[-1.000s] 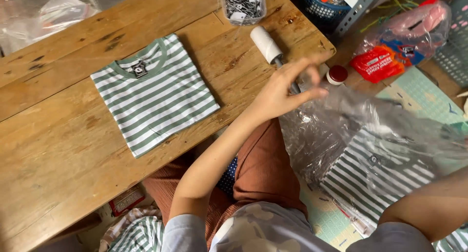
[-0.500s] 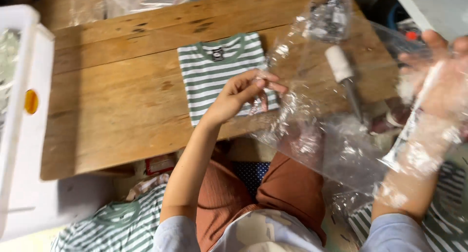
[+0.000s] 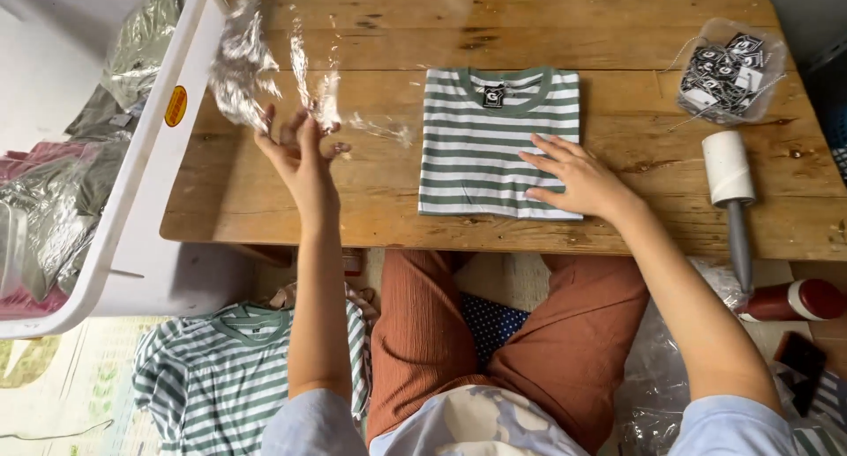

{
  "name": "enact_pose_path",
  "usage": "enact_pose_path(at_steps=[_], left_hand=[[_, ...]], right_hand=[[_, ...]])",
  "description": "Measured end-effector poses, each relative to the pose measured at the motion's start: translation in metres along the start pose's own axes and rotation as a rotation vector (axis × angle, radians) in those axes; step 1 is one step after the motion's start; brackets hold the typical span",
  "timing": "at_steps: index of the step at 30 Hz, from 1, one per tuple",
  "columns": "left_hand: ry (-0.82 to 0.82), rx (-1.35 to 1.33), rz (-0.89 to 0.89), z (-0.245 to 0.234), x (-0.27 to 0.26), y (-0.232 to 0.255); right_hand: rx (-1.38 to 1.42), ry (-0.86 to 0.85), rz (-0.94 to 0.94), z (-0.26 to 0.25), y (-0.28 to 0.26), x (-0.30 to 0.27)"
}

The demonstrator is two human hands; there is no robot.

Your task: Preparing a t-shirt for sale by lint-rolling the fabric, folding it, attaching a brand tag, and sealing it inside a plastic bag.

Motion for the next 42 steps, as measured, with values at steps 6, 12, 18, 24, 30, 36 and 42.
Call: enact_pose_path(at_steps=[6,12,18,24,30,36,42], left_hand=[[0.112,-0.116,-0.055,0.01,-0.027,-0.058],[0.185,-0.403,-0.29,0.033,-0.066,-0.064],[0.116,-0.635,-0.313,0.045,-0.086,-0.035],[-0.389,0.154,-0.365,0.029,-0.121,-0.004],[-0.252,1.291,0.975,0.018,-0.079,-0.029],[-0.436,1.626,0.693,0.0,-0.01,-0.07],[-0.563,1.488,0.296,-0.009,-0.011,-0.061]], right_hand=[[-0.461,0.057,0.23,0.037,-0.017,-0.029],[-0.452,0.033,0.325,0.021,-0.084,-0.046],[-0.302,-0.296,0.064,0.003,-0.092,-0.041],[-0.419,-0.167,-0.05,0.02,-0.06,-0.047],[0.005,-0.24,0.019,-0.006,-0.04,-0.02],[0.285,-0.332,0.346,-0.039,-0.027,0.025],[-0.018,-0.147,0.032,0.005,0.05,0.061]])
Point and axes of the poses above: each hand's wrist, its own x-axis towards the middle knuckle, its own z-axis out of the palm, y = z × x, the point moved 1 cm from there along x, towards the middle knuckle, and after that the axes turned 5 degrees about y, right-handed, at the moved point
